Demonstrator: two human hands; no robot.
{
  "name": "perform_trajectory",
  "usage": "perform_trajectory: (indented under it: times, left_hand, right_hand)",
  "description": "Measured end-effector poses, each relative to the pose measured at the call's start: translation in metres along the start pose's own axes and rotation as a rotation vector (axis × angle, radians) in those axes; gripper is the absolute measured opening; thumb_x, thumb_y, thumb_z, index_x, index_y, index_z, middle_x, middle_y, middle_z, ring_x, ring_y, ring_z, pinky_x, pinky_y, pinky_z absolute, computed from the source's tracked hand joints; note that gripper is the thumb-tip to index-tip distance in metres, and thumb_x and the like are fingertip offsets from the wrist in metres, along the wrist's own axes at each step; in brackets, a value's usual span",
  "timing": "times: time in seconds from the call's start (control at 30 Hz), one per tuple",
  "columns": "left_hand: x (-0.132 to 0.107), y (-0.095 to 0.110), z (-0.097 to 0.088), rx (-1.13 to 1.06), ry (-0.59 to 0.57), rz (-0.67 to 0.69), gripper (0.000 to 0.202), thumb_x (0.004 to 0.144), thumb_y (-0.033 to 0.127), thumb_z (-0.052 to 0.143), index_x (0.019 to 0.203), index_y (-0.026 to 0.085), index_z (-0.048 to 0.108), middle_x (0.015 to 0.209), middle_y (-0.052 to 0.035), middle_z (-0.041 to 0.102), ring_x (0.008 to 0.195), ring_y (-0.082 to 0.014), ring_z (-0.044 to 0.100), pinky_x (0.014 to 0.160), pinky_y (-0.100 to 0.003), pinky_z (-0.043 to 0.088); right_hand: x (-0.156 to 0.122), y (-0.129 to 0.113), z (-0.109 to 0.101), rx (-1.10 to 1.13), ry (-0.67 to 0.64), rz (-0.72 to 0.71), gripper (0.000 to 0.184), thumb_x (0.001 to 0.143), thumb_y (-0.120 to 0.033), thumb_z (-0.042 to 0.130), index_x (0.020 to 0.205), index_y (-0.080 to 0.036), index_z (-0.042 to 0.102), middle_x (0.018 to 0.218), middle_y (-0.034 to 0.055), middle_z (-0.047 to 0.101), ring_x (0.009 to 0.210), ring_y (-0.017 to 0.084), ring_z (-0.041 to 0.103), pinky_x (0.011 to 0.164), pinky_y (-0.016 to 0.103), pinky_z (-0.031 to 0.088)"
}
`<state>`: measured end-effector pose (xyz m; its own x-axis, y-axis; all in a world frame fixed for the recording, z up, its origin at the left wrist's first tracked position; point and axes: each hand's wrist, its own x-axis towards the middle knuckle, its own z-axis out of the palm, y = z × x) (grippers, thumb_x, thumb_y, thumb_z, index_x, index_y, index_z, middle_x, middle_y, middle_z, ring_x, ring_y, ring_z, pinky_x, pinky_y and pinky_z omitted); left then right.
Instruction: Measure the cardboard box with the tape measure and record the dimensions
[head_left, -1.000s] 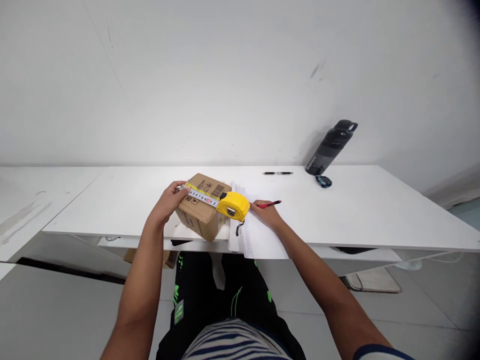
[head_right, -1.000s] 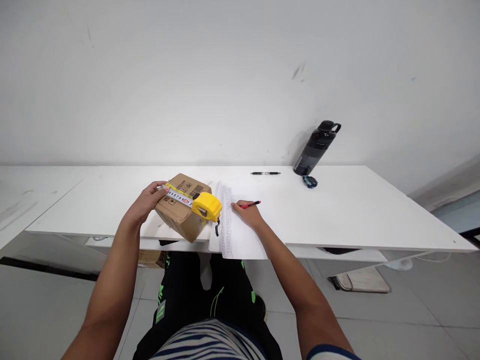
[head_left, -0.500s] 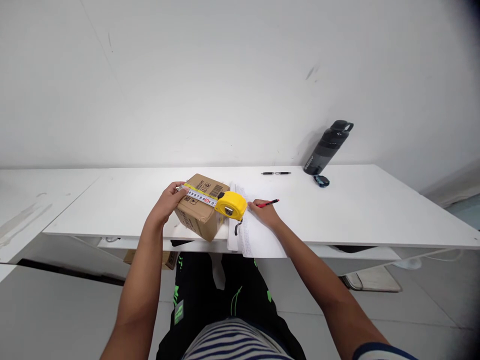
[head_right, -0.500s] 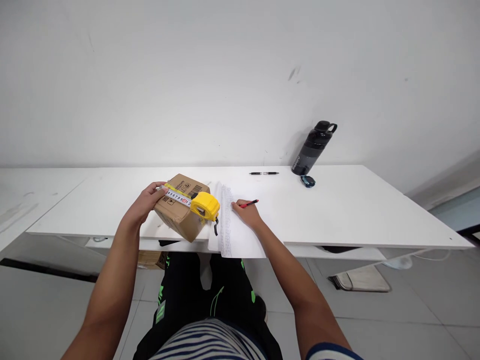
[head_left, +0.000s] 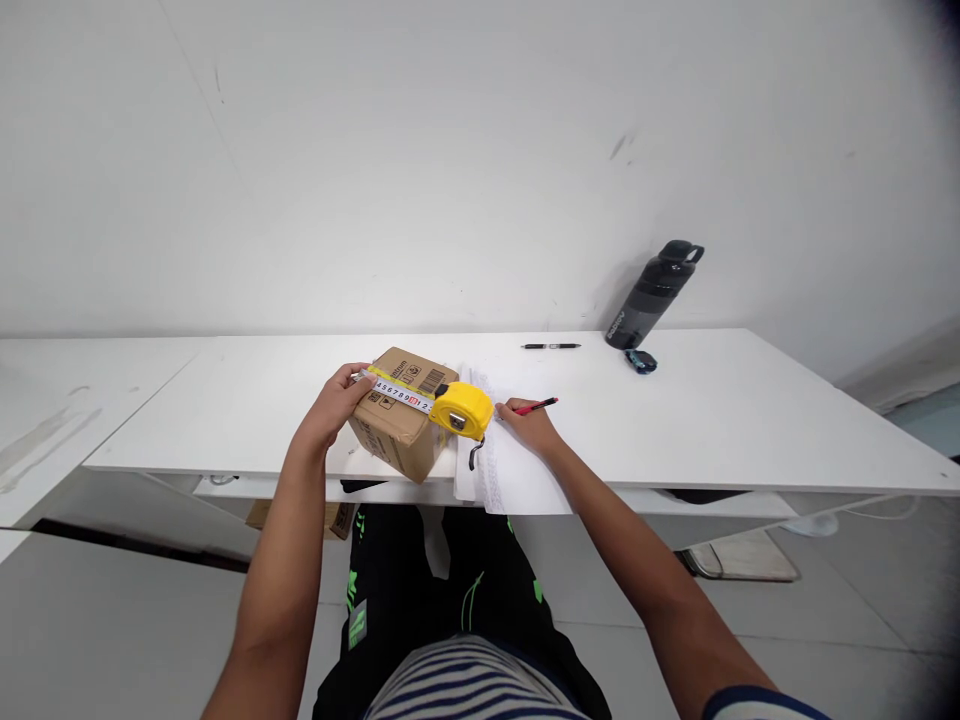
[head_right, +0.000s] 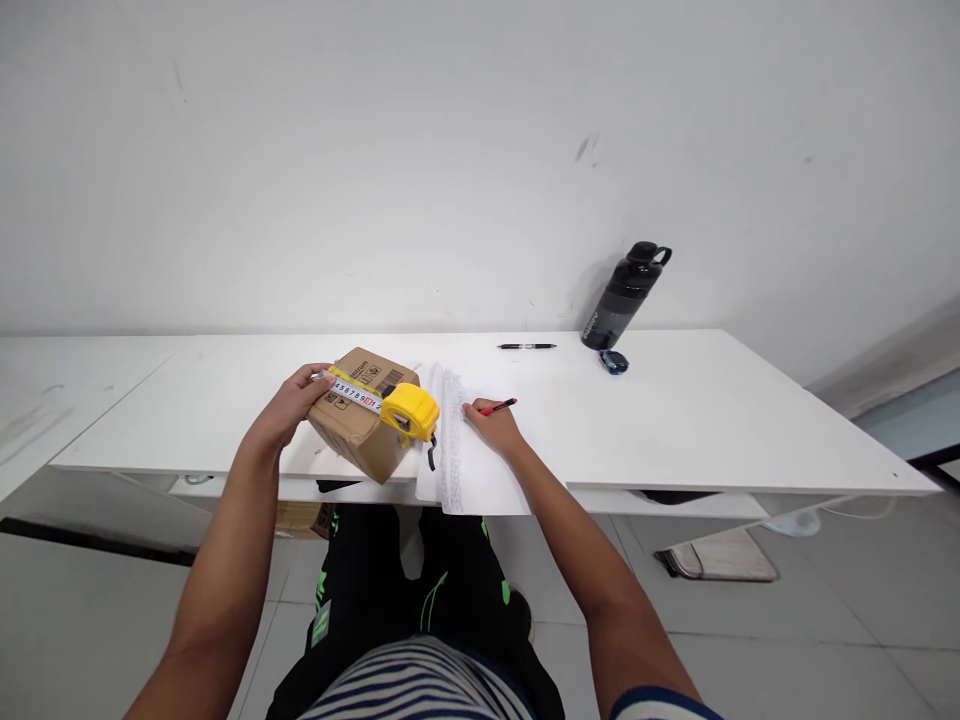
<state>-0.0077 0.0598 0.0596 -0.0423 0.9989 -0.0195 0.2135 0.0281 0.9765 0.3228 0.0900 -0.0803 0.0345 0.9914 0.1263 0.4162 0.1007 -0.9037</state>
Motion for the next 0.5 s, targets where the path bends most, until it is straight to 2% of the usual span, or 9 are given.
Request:
perform_trajectory:
  times: [0.17,0.5]
  left_hand:
    - [-0.0001,-0.0011,0.0003,-0.005,0.008,0.003,0.055,0.07,0.053,0.073,0.113,0.021,0.062,0.098,-0.0049,0.069,0.085,-0.0202,0.065,0.073,-0.031,0.051]
    - [-0.0004,-0.0022,-0.0008,-0.02,0.004,-0.003,0.052,0.071,0.052,0.073,0.111,0.022,0.062,0.097,-0.0036,0.07,0.084,-0.0192,0.065,0.074,-0.03,0.051]
  right_hand:
    - [-0.0005,-0.0007,-0.0001,-0.002,0.048,-0.006,0.041,0.079,-0.049,0.053,0.056,-0.023,0.031,0.055,-0.0043,0.031,0.06,0.013,0.031,0.057,0.029,0.028]
    - [-0.0007,0.0005,0.0001,-0.018,0.028,-0.014,0.039,0.078,-0.047,0.054,0.056,-0.022,0.035,0.056,-0.005,0.031,0.06,0.013,0.033,0.057,0.028,0.028]
